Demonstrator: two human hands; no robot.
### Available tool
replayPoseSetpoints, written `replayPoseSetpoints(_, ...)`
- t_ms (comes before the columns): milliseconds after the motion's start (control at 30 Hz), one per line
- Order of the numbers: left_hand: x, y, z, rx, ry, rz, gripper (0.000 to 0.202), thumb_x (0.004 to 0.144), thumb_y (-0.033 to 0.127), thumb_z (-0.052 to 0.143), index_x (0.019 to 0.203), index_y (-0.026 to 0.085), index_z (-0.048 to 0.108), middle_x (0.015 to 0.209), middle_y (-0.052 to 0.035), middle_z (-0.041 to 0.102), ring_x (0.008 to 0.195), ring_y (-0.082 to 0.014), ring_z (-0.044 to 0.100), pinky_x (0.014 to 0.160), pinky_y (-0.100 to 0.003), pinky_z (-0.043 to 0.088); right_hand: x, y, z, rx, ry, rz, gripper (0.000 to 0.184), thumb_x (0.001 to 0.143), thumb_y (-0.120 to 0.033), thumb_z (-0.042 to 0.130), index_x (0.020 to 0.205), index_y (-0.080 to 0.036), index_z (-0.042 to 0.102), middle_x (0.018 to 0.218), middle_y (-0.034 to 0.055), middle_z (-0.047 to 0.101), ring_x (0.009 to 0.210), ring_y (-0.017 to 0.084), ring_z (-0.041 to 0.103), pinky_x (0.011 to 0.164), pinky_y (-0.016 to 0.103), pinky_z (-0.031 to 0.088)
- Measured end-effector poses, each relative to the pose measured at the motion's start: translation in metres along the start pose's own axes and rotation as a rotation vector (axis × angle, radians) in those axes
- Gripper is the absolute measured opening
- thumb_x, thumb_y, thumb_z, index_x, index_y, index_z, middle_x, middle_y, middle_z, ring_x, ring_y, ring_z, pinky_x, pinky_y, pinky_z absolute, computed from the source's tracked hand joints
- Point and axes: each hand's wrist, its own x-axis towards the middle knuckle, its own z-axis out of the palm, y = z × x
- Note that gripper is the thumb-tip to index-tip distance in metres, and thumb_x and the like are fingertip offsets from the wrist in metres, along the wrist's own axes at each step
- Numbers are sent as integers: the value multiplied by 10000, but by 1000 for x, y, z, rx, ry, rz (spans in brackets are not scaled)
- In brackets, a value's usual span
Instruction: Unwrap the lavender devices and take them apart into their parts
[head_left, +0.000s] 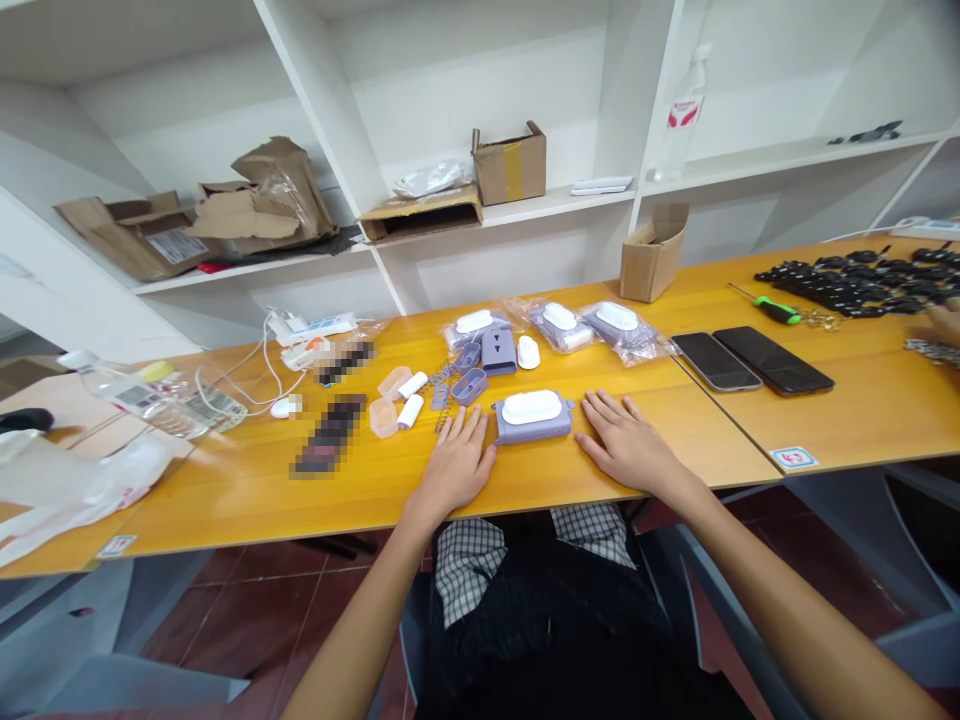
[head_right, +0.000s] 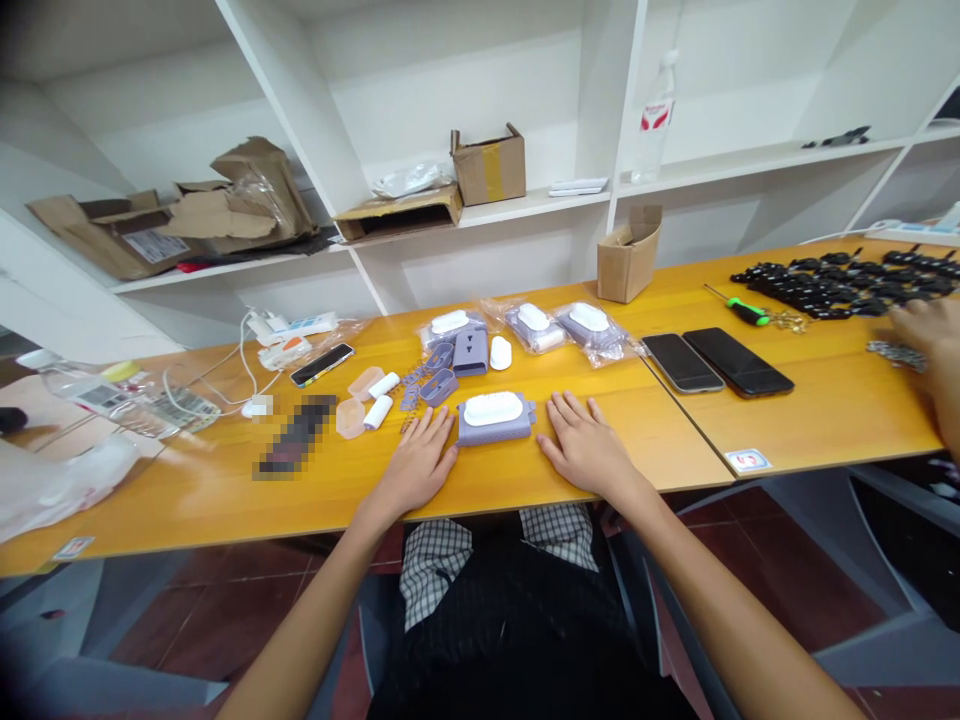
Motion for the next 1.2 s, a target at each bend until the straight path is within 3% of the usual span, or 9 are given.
replayPoseSetpoints(333,-1,4,-4,-22,-18,-22,639,1073,372,417,1638,77,395,1736,-191,363,1644,-413,261,1335,-621,236,1,-2,-1,-10,-23,11,732,1083,-549,299,1626,-89,470,1707,195,420,1618,351,348,1314,603,258)
replayPoseSetpoints(467,-3,4,-9,-198,135,-24,745,1042,336,468,1700,95,216,1738,-220,350,1627,-359,335,1319,-594,303,2,1,-3,15,-32,13,725,1080,-551,302,1636,-111,455,1710,197,415,1620,366,338,1306,632,257)
replayPoseSetpoints(567,0,6,-11,-391,254,-48,770,1052,353,461,1718,139,141,1700,-208,426,1570,-300,449,1288,-543,383,6,3,-9,60,-95,12,764,1056,-600,377,1633,-104,449,1711,219,405,1618,410,326,1286,673,275)
replayPoseSetpoints(667,8,14,-10,-430,224,-100,748,1047,437,509,1689,145,260,1662,-212,482,1521,-331,510,1275,-567,391,18,0,-15,162,-100,-8,843,996,-646,534,1664,-150,395,1671,219,475,1561,440,424,1243,688,353)
replayPoseSetpoints(767,17,26,-8,-360,159,-122,651,1049,492,518,1589,134,458,1621,-216,533,1517,-381,502,1278,-609,362,36,-10,-16,293,-28,-88,937,938,-600,676,1709,-223,299,1678,187,476,1523,407,490,1218,618,429)
replayPoseSetpoints(867,22,32,-7,-382,152,-99,588,1048,467,532,1548,158,506,1598,-197,559,1505,-371,509,1273,-605,365,51,-23,-12,372,4,-127,888,883,-559,773,1646,-271,422,1627,168,546,1489,408,520,1211,653,404)
replayPoseSetpoints(967,23,28,-5,-501,199,-128,685,1014,441,605,1605,152,415,1511,-200,606,1420,-343,578,1240,-576,420,55,-30,-9,503,25,-155,757,836,-508,849,1497,-252,585,1479,150,668,1398,385,590,1199,641,403)
replayPoseSetpoints(1067,22,21,-2,-606,245,-135,691,993,413,640,1601,162,430,1400,-173,640,1294,-305,650,1196,-540,481,51,-30,-8,646,65,-197,798,768,-441,921,1464,-214,604,1448,162,658,1351,356,615,1169,553,463)
replayPoseSetpoints(1200,23,15,-1,-781,212,-67,577,968,366,666,1508,196,554,1497,-161,587,1298,-289,664,1148,-497,546,47,-29,-9,696,133,-240,823,742,-340,930,1481,-235,582,1444,143,626,1341,339,612,1175,525,466)
